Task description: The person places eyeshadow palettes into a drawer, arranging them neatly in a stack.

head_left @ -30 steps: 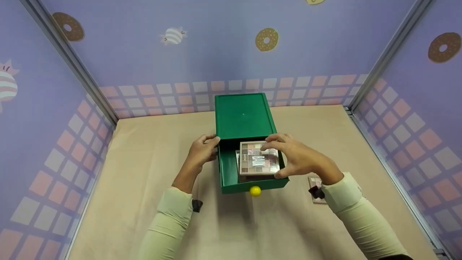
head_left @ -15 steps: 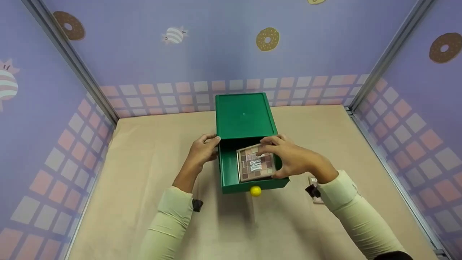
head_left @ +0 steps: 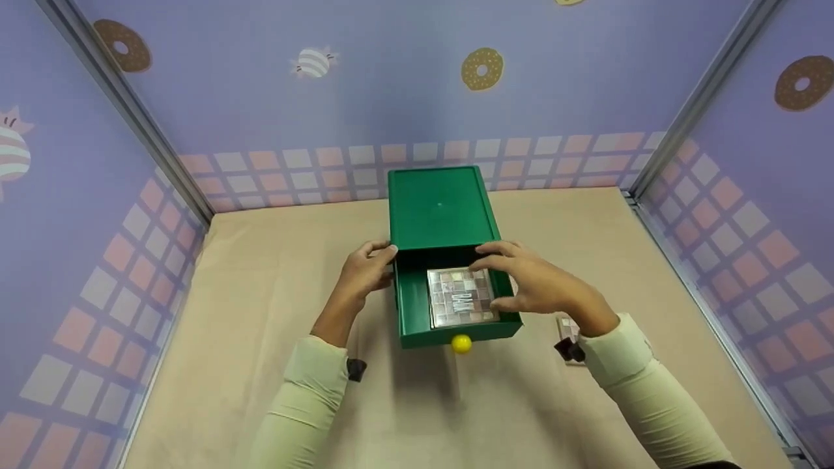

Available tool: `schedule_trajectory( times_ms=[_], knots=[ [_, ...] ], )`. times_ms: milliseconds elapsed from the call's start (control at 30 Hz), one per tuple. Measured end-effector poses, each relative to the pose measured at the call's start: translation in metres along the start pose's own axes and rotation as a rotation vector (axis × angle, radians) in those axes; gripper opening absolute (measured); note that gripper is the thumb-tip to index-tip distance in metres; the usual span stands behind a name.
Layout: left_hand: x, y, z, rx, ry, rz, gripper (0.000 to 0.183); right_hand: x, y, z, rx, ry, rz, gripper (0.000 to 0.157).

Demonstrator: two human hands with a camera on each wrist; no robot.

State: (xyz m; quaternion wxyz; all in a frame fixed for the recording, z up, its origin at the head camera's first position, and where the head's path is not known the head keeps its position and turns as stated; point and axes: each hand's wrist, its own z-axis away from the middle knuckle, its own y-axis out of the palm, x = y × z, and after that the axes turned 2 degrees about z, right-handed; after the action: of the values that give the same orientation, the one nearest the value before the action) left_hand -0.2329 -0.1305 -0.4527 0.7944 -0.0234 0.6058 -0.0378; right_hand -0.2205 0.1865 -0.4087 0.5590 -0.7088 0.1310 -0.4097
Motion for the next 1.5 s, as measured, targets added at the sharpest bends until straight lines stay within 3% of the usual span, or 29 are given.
schedule_trajectory(
  times_ms=[267, 400, 533, 800, 967, 1500],
  knots=[
    [0.000, 0.000, 0.000, 0.004, 0.005, 0.003, 0.043, -0.010, 0.007, 0.021, -0.295, 0.189, -0.039, 0.060],
    [-0.001, 0.000, 0.001, 0.012, 0.000, 0.002, 0.045, -0.020, 0.015, 0.033, -0.399, 0.319, -0.054, 0.058],
    [-0.001, 0.000, 0.001, 0.014, -0.002, -0.004, 0.046, -0.033, 0.025, 0.046, -0.447, 0.440, -0.060, 0.057],
    [-0.001, -0.002, 0.001, 0.008, 0.000, -0.009, 0.045, -0.054, 0.045, 0.069, -0.367, 0.721, -0.043, 0.070],
    [0.000, -0.002, 0.000, 0.003, -0.007, -0.007, 0.045, -0.068, 0.059, 0.082, -0.309, 0.850, -0.039, 0.081],
    [0.001, -0.003, 0.003, 0.006, -0.010, -0.005, 0.046, -0.098, 0.110, 0.118, -0.156, 1.025, -0.046, 0.099]
  ],
)
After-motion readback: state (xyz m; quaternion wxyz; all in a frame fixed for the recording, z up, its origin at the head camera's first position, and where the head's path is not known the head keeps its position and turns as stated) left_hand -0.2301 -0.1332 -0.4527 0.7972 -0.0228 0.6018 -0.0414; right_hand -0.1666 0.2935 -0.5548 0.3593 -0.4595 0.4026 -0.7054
